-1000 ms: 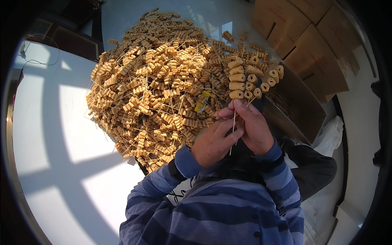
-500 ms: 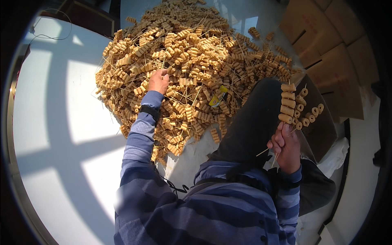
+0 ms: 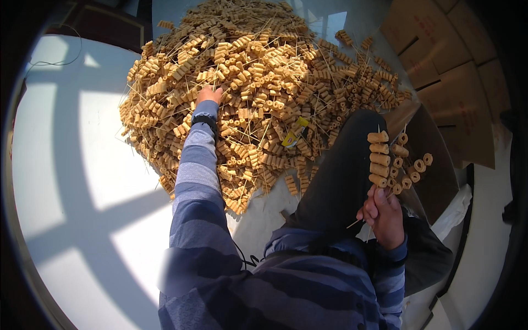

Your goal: The person sits on the floor and repeatedly picks up small cylindrical snack pieces and wooden skewers, threading the snacks onto the skewers. The completed skewers are placed into a cardboard box nearby.

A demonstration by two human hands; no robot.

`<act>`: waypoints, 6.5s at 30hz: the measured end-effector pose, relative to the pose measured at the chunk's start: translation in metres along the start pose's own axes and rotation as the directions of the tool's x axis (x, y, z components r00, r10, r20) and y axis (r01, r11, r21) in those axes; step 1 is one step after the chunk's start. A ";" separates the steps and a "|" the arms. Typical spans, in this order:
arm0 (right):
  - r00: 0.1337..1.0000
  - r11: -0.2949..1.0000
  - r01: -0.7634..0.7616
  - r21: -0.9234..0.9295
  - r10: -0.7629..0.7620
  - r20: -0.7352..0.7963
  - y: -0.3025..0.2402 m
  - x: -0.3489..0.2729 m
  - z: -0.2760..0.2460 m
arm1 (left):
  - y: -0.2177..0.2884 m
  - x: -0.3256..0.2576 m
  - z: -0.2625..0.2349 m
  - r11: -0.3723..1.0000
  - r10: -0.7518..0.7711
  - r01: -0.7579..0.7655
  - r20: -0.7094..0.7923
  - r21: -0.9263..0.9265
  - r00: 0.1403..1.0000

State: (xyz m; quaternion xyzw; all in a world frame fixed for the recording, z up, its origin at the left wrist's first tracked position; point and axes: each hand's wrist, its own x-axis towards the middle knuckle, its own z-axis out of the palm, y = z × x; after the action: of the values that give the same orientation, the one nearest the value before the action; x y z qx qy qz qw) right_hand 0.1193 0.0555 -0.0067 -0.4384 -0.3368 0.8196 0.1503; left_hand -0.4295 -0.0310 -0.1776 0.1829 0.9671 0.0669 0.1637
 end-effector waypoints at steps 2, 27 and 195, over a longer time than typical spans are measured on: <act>1.000 1.000 0.001 -0.003 -0.001 -0.016 0.002 0.003 0.000 | 0.007 0.003 -0.007 0.999 0.025 -0.027 0.077 0.026 0.997; 0.999 0.997 0.002 -0.071 -0.005 -0.034 -0.002 0.004 0.006 | -0.020 -0.039 -0.009 0.955 0.206 -0.220 -0.088 -0.201 0.975; 0.927 0.908 0.320 0.270 -0.359 0.108 0.045 -0.100 -0.070 | 0.241 -0.474 -0.024 0.236 0.848 0.378 0.380 -0.895 0.370</act>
State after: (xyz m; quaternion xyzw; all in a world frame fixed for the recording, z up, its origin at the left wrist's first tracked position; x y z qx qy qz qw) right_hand 0.2357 -0.0018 -0.0026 -0.2858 -0.3138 0.8479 0.3178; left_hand 0.0593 0.0120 0.0294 0.2403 0.4051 0.5415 0.6963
